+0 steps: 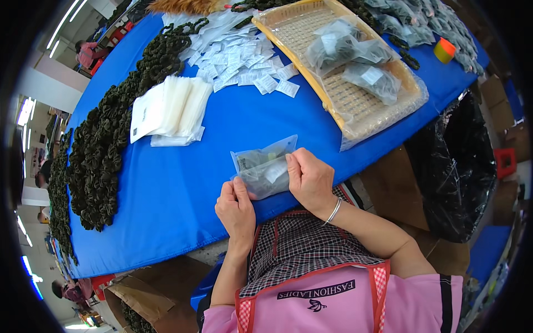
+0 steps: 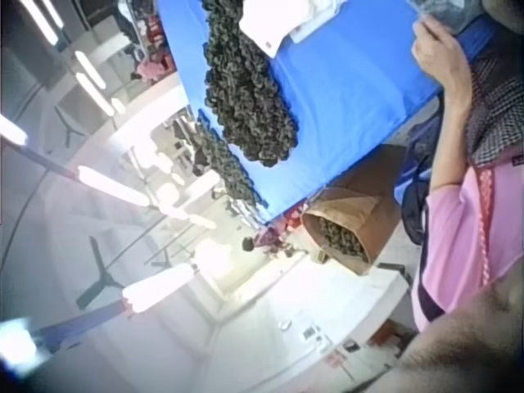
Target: The person packs dark green fabric hair scrunchies into small clear plastic bags. They pick up a scrunchie, place it inside a bag, and then move the packaged item to a yellow tray on the table. The process is repeated continuously with multiple items.
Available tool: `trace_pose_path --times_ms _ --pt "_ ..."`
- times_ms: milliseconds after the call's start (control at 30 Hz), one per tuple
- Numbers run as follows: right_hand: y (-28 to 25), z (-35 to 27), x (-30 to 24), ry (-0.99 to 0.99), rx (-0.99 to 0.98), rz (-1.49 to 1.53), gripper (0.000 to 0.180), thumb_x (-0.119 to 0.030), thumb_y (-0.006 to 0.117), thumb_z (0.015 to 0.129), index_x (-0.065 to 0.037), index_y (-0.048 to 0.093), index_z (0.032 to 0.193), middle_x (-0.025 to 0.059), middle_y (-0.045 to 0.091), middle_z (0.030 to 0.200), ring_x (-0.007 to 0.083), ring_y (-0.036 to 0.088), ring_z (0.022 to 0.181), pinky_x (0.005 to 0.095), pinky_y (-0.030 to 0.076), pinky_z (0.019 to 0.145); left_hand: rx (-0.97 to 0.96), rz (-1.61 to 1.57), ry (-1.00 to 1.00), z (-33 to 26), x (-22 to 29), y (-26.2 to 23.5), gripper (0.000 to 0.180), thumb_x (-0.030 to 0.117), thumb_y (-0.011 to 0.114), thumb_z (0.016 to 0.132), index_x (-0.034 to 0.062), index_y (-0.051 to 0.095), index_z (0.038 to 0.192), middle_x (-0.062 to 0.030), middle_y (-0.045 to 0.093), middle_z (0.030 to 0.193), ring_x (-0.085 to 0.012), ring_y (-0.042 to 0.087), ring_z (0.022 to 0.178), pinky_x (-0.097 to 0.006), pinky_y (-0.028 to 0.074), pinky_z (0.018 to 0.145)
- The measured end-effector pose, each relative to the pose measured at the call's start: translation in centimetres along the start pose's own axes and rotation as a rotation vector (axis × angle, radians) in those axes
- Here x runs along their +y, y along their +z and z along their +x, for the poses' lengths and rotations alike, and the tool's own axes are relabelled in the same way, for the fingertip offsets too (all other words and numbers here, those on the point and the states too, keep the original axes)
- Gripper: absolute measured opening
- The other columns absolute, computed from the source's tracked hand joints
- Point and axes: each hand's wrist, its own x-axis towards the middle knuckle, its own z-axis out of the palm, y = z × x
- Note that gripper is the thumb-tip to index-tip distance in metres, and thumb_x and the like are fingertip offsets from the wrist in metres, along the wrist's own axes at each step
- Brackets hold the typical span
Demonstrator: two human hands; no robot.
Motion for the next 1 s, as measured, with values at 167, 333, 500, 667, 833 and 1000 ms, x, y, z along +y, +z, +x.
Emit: trace_pose_path --times_ms 167,333,500,667,833,1000 --pt "0.0 -0.4 0.4 -0.135 -0.034 -0.235 0.012 -0.011 0.062 0.082 -0.006 0.053 0.076 0.0071 0.053 0.066 0.0265 0.052 0.057 0.0365 0.041 0.053 0.064 0.098 0.008 -0.6 -0.1 0.3 0.027 0.02 0.054 0.093 0.0026 0.054 0.072 -0.0065 0.061 0.054 -0.0177 0.058 0.046 -0.033 0.04 0.046" --pt "-0.7 0.4 0.4 -0.007 -0.013 -0.104 0.026 -0.014 0.063 0.081 -0.004 0.051 0.102 0.0122 0.059 0.084 0.0323 0.059 0.074 0.0403 0.046 0.064 0.068 0.177 -0.054 -0.6 0.7 0.8 0.023 0.021 0.059 0.088 0.0053 0.053 0.072 -0.0073 0.059 0.055 -0.0248 0.059 0.052 -0.039 0.042 0.053" --pt "-0.8 1.6 0.7 0.376 -0.406 0.341 0.046 -0.026 0.072 0.078 -0.002 0.052 0.112 0.017 0.063 0.099 0.0278 0.064 0.082 0.0351 0.049 0.071 0.058 0.167 -0.147 -0.4 1.7 0.6 0.02 0.02 0.061 0.087 0.0044 0.052 0.079 -0.0081 0.058 0.055 -0.0277 0.058 0.052 -0.04 0.041 0.05" --pt "-4.0 3.0 -1.4 0.299 -0.505 0.501 0.038 -0.016 0.071 0.078 0.002 0.056 0.108 0.0145 0.063 0.096 0.0166 0.06 0.084 0.0287 0.049 0.074 0.082 -0.07 -0.15 -0.2 1.1 -0.1 0.025 0.013 0.063 0.086 0.0 0.05 0.102 -0.009 0.062 0.072 -0.0177 0.059 0.059 -0.031 0.045 0.055" --pt "-10.3 8.4 2.2 0.101 0.253 0.352 0.047 -0.01 0.069 0.081 0.0 0.049 0.122 0.0063 0.056 0.109 0.01 0.051 0.078 0.0264 0.046 0.071 0.069 -0.19 -0.081 0.8 -0.2 -0.9 0.025 0.008 0.064 0.085 -0.0005 0.053 0.106 -0.0114 0.064 0.091 -0.0168 0.061 0.072 -0.028 0.047 0.058" --pt "-8.0 8.6 -1.1 -0.129 0.365 -0.104 0.029 -0.004 0.068 0.079 -0.003 0.058 0.106 0.0076 0.057 0.099 0.0167 0.05 0.07 0.0278 0.045 0.064 -0.001 -0.166 -0.109 3.1 -1.9 -3.2 0.022 0.011 0.063 0.085 -0.0003 0.057 0.103 -0.012 0.063 0.086 -0.0199 0.062 0.071 -0.031 0.048 0.059"
